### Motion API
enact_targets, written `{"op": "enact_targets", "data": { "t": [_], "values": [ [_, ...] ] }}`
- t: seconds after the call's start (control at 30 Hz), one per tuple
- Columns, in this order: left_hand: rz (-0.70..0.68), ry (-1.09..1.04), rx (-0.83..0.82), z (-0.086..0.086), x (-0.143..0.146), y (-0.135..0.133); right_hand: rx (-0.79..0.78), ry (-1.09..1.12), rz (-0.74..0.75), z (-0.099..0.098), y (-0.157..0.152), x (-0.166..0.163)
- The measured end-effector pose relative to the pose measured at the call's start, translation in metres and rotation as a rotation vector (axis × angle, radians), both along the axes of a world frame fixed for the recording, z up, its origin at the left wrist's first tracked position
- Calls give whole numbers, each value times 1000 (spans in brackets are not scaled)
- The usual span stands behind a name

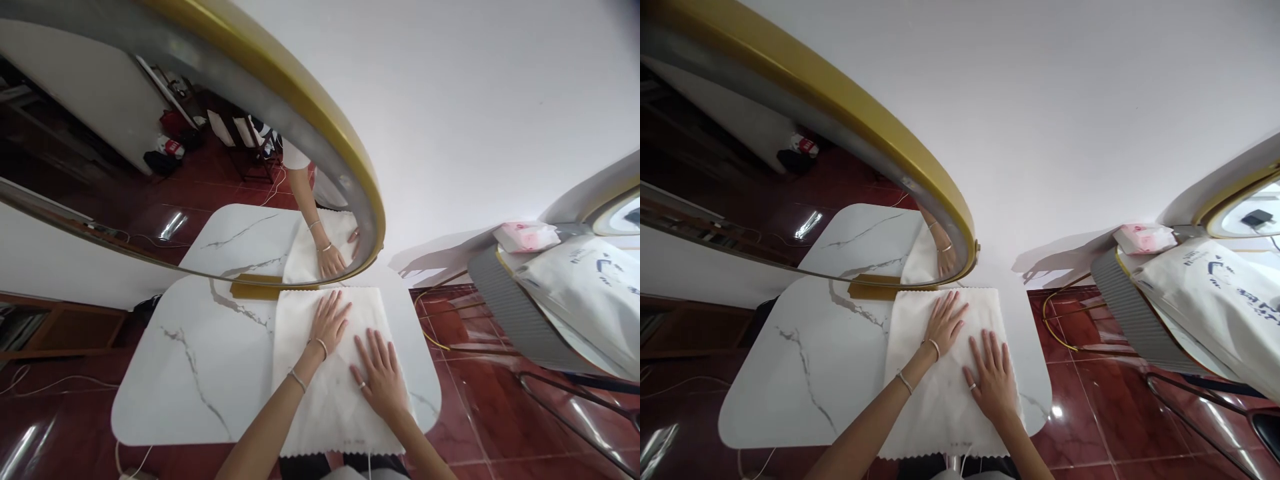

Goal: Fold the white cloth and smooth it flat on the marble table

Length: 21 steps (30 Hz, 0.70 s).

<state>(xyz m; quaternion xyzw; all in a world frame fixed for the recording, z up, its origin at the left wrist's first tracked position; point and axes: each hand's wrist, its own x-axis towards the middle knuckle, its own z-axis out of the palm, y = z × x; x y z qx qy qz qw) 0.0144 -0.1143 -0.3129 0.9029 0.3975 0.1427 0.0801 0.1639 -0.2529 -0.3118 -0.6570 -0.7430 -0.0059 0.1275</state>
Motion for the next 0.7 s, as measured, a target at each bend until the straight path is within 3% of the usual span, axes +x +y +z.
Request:
{"op": "enact_targets", "data": {
  "t": [0.17, 0.3, 0.4, 0.5, 0.7],
  "values": [
    [-224, -11, 68, -7, -65, 17, -27, 1, 38, 5, 19, -59],
    [-194, 30, 121, -8, -127, 33, -30, 22, 48, 5, 35, -117],
    [-128, 84, 137, -5, -155, 37, -12, 47, 50, 3, 43, -148],
    [-105, 131, 115, -1, -144, 36, -3, 54, 19, 1, 44, -157],
    [9, 99, 55, 7, -49, 24, 9, 2, -85, -7, 28, -123]
  ]
}}
